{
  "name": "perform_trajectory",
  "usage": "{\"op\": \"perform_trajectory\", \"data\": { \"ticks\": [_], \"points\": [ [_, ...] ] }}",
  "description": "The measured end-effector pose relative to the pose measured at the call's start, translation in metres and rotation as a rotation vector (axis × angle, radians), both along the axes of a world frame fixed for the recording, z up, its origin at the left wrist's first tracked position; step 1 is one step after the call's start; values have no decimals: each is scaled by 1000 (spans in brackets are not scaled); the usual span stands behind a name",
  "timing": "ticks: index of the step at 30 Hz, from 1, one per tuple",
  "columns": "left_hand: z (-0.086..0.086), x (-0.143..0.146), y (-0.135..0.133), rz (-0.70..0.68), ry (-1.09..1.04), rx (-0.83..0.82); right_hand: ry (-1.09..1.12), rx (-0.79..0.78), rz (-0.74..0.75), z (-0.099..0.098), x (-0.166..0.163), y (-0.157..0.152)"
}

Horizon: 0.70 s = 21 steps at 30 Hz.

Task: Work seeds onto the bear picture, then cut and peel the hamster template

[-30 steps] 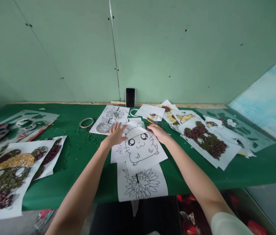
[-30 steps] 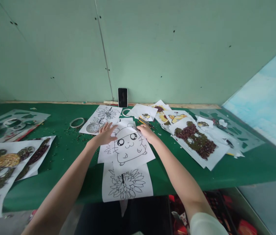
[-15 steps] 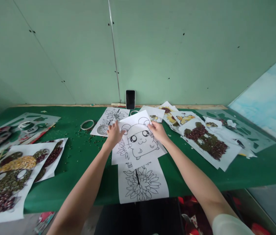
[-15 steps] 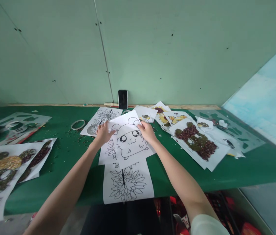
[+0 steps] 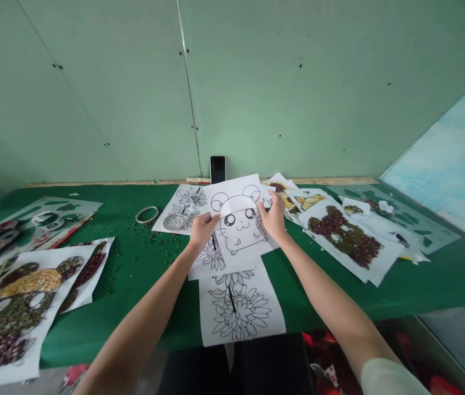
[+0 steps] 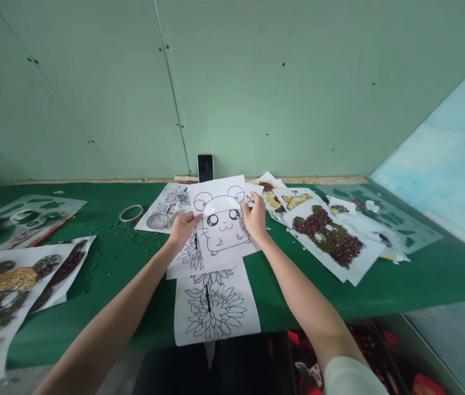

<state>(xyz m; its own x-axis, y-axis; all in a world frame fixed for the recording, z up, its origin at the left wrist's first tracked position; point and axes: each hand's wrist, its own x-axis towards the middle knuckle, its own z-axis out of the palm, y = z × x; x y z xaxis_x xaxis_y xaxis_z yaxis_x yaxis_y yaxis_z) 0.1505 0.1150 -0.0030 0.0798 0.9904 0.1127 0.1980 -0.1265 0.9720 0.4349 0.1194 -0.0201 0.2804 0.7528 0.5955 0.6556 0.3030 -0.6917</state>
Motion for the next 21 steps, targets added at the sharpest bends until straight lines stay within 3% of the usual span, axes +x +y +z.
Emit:
{"op": "perform_trajectory", "data": {
  "ticks": [3, 8, 13, 17, 21],
  "points": [
    [-4, 5, 1, 80, -21, 36, -173, 91, -10, 12, -13, 2],
    [-11, 7, 6, 145, 31, 132, -418, 38, 245, 33, -71, 2],
    [-16, 1, 5, 189, 67, 187, -405, -44, 318, 15, -118, -4],
    [-17, -7, 1, 170, 99, 197, -389, -35, 327, -4, -121, -15],
    [-15, -11, -3, 126, 129, 190, -395, -11, 331, -6, -117, -22]
  ]
}}
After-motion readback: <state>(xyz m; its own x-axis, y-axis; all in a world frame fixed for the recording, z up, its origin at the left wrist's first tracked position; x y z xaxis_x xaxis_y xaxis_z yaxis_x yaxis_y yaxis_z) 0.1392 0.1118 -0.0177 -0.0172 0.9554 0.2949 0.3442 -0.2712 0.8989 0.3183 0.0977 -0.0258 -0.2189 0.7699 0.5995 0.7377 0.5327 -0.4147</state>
